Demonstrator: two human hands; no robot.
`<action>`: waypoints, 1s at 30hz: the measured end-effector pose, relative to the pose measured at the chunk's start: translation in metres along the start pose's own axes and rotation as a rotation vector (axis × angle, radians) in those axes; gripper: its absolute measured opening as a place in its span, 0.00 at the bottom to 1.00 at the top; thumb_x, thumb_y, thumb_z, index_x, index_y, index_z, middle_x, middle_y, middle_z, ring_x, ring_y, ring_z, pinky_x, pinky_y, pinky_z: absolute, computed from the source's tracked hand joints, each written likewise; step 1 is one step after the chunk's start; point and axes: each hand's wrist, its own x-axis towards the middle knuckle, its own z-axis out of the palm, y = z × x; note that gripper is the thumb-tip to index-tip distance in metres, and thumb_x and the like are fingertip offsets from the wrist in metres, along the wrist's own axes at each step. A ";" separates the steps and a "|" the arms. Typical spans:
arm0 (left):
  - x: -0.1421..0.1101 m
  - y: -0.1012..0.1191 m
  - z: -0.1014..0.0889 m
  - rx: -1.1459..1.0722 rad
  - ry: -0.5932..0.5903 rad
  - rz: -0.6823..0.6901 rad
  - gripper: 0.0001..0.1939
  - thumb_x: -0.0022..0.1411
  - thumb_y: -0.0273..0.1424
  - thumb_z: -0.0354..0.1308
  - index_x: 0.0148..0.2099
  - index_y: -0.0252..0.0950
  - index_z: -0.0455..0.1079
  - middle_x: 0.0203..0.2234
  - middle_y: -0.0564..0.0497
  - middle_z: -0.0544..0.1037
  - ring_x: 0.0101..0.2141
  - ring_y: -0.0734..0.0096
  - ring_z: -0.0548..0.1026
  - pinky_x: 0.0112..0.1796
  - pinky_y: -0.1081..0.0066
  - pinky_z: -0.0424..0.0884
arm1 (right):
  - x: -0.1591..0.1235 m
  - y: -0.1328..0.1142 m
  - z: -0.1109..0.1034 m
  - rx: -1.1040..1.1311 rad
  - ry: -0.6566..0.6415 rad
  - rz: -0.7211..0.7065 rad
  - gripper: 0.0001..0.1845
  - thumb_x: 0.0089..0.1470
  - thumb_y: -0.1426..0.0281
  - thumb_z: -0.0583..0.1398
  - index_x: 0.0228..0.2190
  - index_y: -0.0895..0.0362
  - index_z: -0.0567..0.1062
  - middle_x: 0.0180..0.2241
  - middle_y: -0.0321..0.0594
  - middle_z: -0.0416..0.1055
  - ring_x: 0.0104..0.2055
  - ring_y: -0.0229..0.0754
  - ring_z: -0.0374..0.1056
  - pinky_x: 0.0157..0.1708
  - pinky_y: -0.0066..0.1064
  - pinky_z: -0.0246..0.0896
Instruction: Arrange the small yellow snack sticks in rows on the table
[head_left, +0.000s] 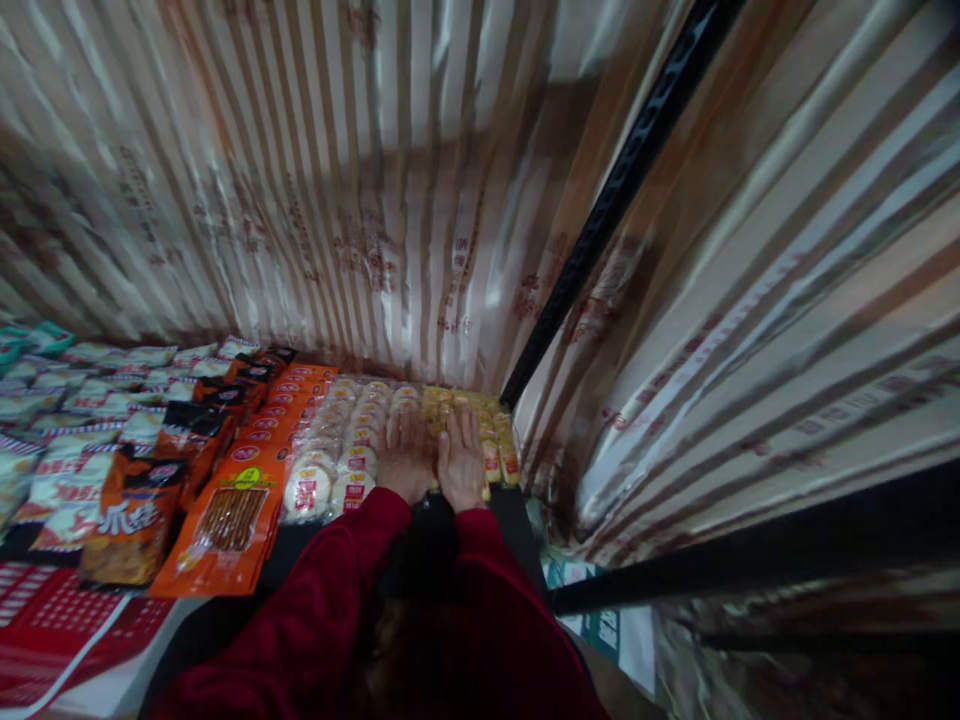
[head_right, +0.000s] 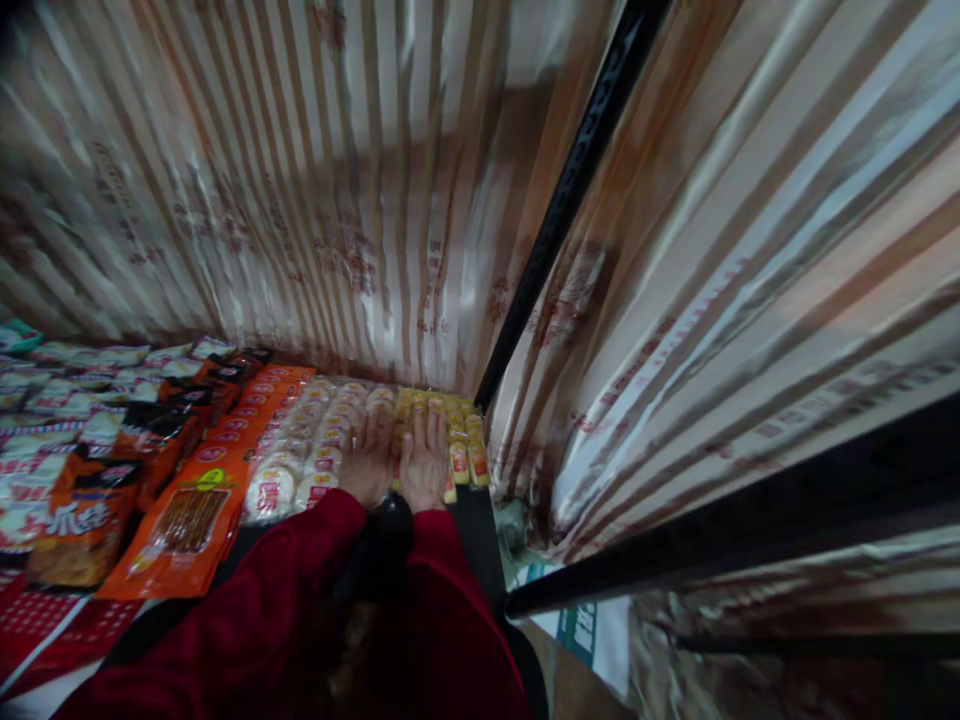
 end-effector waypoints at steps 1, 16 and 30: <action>0.002 -0.011 -0.005 0.007 -0.006 -0.011 0.29 0.63 0.39 0.37 0.65 0.37 0.47 0.63 0.45 0.46 0.62 0.54 0.41 0.58 0.50 0.41 | 0.003 -0.012 0.002 0.015 -0.033 -0.042 0.28 0.61 0.65 0.38 0.59 0.60 0.53 0.64 0.40 0.38 0.65 0.41 0.29 0.61 0.38 0.37; 0.060 -0.111 0.008 0.084 -0.101 -0.027 0.26 0.64 0.30 0.36 0.64 0.32 0.49 0.62 0.43 0.49 0.62 0.57 0.45 0.59 0.51 0.42 | 0.069 -0.082 0.075 -0.045 -0.445 -0.096 0.27 0.61 0.61 0.38 0.59 0.53 0.53 0.63 0.35 0.44 0.65 0.40 0.32 0.61 0.40 0.28; 0.071 -0.126 0.003 0.068 0.022 -0.104 0.26 0.64 0.36 0.38 0.63 0.38 0.51 0.62 0.42 0.50 0.62 0.56 0.43 0.58 0.49 0.40 | 0.082 -0.088 0.076 -0.042 -0.455 -0.117 0.28 0.61 0.59 0.37 0.59 0.52 0.54 0.63 0.35 0.42 0.65 0.43 0.31 0.61 0.40 0.25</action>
